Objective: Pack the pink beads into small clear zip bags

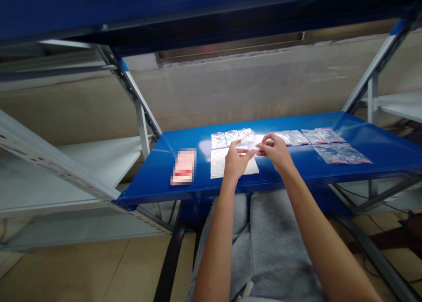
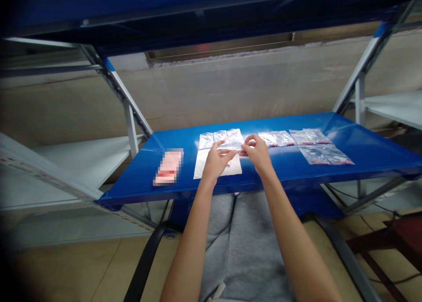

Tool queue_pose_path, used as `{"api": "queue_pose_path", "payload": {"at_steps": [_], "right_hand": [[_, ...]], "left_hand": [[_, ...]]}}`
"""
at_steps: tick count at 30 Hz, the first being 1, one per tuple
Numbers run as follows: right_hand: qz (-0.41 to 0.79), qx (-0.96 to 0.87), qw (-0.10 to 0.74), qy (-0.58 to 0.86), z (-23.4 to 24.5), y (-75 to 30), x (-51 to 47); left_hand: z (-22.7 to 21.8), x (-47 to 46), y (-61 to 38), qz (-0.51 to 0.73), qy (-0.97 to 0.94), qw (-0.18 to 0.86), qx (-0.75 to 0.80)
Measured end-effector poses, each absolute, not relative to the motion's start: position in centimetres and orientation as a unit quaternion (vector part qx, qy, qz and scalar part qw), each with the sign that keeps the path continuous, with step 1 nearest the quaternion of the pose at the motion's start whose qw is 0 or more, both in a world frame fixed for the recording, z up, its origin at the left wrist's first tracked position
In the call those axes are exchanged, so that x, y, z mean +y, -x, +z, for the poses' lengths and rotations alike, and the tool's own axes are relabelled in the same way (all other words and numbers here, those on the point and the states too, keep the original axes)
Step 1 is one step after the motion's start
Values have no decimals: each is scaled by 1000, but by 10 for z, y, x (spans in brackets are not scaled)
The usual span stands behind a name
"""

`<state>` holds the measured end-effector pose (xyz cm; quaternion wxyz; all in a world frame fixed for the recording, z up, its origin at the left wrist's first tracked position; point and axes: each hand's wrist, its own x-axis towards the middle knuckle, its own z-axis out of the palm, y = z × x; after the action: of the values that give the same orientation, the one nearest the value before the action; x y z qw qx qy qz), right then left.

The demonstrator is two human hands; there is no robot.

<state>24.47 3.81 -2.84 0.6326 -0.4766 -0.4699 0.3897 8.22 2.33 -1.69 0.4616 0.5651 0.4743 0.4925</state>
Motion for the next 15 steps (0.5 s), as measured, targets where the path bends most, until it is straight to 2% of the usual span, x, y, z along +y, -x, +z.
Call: {"api": "queue_pose_path", "payload": {"at_steps": [5,8,11,15], "right_hand": [[359,-503,591,518,-29,-261,90],[315,-545,536,562,-26,-271,112],[217,-605,462,611,-21,-277,128],[74,-679,368,631,-20,-276,143]], "left_hand": [[-14,78,-104,480,-606,362,521],[-6,112,-112,454,-630,294,558],[-2,136,-115,405,-661,228,589],[-4,151,-114,378,-676,209,597]]}}
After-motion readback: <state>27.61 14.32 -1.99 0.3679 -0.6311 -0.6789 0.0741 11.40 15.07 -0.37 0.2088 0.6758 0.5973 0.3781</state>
